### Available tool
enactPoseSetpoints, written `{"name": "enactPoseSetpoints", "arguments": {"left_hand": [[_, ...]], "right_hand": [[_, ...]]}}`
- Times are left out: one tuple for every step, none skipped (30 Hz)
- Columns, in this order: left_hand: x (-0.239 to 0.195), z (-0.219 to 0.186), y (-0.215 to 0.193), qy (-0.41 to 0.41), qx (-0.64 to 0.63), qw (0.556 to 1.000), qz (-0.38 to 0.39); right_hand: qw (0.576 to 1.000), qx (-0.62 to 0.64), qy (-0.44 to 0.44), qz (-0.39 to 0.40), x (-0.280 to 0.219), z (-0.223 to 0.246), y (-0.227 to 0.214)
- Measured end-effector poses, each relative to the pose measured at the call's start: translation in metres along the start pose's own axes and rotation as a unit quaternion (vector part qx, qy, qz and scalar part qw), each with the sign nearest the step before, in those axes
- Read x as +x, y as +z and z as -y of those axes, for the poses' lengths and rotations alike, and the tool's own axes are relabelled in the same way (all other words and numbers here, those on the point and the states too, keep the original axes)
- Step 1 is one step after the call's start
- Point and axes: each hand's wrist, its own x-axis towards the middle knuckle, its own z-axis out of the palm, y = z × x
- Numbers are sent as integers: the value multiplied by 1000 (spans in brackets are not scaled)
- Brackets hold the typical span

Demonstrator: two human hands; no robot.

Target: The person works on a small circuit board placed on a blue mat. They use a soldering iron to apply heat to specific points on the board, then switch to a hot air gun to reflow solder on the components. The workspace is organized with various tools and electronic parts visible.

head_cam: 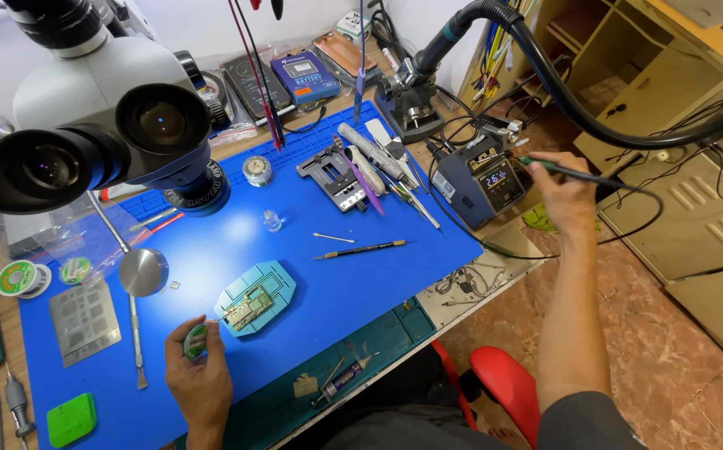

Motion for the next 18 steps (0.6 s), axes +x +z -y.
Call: {"name": "enactPoseSetpoints", "arguments": {"left_hand": [[1,0,1,0,0,1000,1],[2,0,1,5,-1,1000,2],[2,0,2,10,-3,1000,1],[1,1,1,9,-3,1000,-1],[1,2,0,13,-1,1000,0],[0,2,0,17,1,1000,1],[1,1,0,17,1,1000,2],[1,0,0,14,-1,1000,1],[1,-1,1,11,-4,1000,0],[0,0,1,10,-4,1000,1],[0,0,0,9,-1,1000,2],[0,-1,-1,7,2,1000,2],[0,-1,-1,7,1,1000,1],[1,-2,0,7,-2,1000,2],[0,-2,-1,4,-3,1000,5],[-1,-2,0,3,-3,1000,6],[-1,-2,0,5,-2,1000,3],[-1,-2,0,8,-2,1000,1]], "right_hand": [[1000,0,1,0,0,3,-1],[999,-41,6,25,1,6,-3],[995,-82,9,51,2,9,-3],[995,-82,8,53,1,1,-3],[996,-84,-22,24,2,-6,-4],[995,-85,-53,-5,2,-13,-5],[995,-85,-52,-5,3,-14,-1],[994,-85,-65,-1,5,-15,3],[993,-86,-77,5,6,-17,6],[993,-87,-76,4,1,-15,1],[999,-29,6,-13,-1,-12,-2],[995,30,88,-29,-3,-8,-5],[995,30,87,-30,-5,12,-2],[989,49,138,-29,-7,33,1],[979,66,192,-28,-13,52,3],[979,65,193,-28,-9,38,4],[979,65,187,-54,-5,23,7],[978,65,181,-81,-2,9,10]]}}
